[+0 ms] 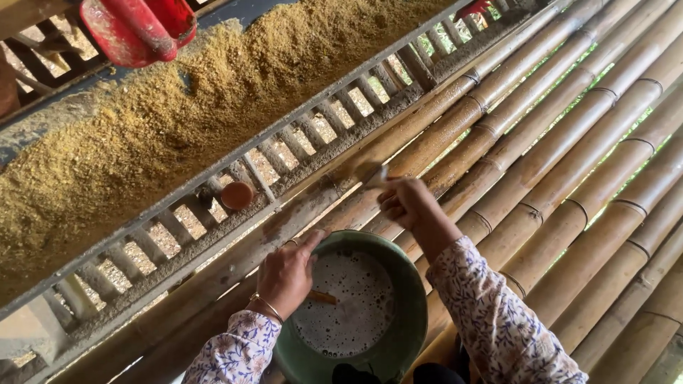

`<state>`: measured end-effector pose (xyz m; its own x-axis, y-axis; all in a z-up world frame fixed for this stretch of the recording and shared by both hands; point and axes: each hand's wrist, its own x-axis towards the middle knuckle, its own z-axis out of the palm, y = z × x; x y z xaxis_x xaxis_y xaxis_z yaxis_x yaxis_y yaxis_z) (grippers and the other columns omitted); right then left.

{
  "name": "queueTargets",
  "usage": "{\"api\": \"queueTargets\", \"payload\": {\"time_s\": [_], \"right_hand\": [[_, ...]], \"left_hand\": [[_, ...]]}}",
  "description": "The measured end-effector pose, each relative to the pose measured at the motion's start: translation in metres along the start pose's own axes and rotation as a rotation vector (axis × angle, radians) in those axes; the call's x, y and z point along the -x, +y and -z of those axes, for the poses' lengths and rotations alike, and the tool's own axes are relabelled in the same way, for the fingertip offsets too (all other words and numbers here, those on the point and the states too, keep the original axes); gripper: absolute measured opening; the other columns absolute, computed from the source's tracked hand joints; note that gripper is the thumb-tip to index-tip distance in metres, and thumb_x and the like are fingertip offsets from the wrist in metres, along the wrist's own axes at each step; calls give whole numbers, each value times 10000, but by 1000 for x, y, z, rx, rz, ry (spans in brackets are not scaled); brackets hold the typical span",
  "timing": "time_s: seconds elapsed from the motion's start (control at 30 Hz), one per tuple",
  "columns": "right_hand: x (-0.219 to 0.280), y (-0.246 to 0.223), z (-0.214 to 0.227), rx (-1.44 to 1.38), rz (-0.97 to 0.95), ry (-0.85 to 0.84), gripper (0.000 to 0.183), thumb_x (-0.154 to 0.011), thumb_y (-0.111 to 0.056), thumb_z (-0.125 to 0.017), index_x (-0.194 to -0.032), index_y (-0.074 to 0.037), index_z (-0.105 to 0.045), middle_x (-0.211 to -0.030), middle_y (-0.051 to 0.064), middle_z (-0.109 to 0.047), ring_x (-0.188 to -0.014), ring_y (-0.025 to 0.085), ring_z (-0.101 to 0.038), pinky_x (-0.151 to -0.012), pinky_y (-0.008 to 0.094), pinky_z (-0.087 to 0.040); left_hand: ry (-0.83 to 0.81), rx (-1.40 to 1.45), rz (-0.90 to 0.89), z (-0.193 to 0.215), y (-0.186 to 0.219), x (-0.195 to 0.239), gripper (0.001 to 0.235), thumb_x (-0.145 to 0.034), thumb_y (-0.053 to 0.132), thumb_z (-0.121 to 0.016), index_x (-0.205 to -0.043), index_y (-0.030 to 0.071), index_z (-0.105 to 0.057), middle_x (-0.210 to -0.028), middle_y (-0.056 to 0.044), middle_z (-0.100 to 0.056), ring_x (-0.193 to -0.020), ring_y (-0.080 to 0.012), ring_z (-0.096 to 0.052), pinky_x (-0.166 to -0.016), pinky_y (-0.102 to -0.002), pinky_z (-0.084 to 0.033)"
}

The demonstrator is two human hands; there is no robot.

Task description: Scrubbing the bamboo floor of a chicken coop with a brush and water.

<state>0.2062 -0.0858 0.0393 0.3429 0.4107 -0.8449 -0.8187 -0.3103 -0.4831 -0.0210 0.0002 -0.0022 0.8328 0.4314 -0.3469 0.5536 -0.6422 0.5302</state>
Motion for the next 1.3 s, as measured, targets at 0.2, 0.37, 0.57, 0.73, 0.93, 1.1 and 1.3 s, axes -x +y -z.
{"api": "queueTargets", "payload": {"time_s": [0.2,0.37,0.57,0.73,0.93,1.1,1.3], "right_hand": [[-43,4,10,-1,66,179,179,-867,-41,-295,-1043,-48,-330,-646,-14,-361,-442,21,-377,-374,99,-218],[-7,10,6,157,-82,-41,388,-842,-11,-412,-1230,-6,-415,-635,-11,-299,-454,16,-319,-377,91,-192],[-63,26,46,496,377,30,357,-888,-104,-460,-1234,-39,-520,-533,51,-377,-334,92,-371,-278,193,-260],[0,14,1,867,238,-71,352,-862,-40,-491,-1194,-82,-600,-600,20,-434,-394,53,-360,-341,148,-260],[-41,21,27,1040,380,29,371,-840,-121,-538,-1200,-156,-621,-758,114,-593,-522,159,-503,-494,283,-426],[16,9,-1,1249,351,-108,424,-814,-85,-527,-1224,-131,-627,-1173,211,-632,-1100,421,-580,-960,503,-430],[-8,18,10,1817,315,272,385,-946,-151,-425,-1276,-268,-585,-748,90,-641,-527,161,-548,-486,272,-490]], "left_hand": [[22,15,-3,0,1,-2,458,-862,92,-544,-1273,291,-524,-785,-195,-684,-755,-377,-688,-662,-490,-573],[1,30,38,-8,-1,1,447,-875,128,-534,-1281,313,-511,-811,-176,-683,-753,-359,-691,-673,-486,-574],[25,37,-28,-1,2,3,449,-853,139,-540,-1247,346,-477,-837,-167,-667,-772,-391,-674,-665,-507,-565],[66,36,-80,-2,1,5,383,-856,182,-545,-1227,267,-506,-830,-180,-661,-759,-403,-672,-632,-528,-563],[68,35,-71,-2,-1,4,361,-866,218,-536,-1213,314,-502,-784,-153,-665,-736,-383,-678,-631,-518,-562],[84,35,-76,-5,-4,2,361,-866,202,-538,-1212,298,-506,-763,-148,-652,-723,-377,-676,-617,-515,-559],[92,87,-59,11,9,3,384,-870,155,-540,-1232,281,-522,-804,-135,-676,-742,-345,-695,-634,-477,-571]]}}
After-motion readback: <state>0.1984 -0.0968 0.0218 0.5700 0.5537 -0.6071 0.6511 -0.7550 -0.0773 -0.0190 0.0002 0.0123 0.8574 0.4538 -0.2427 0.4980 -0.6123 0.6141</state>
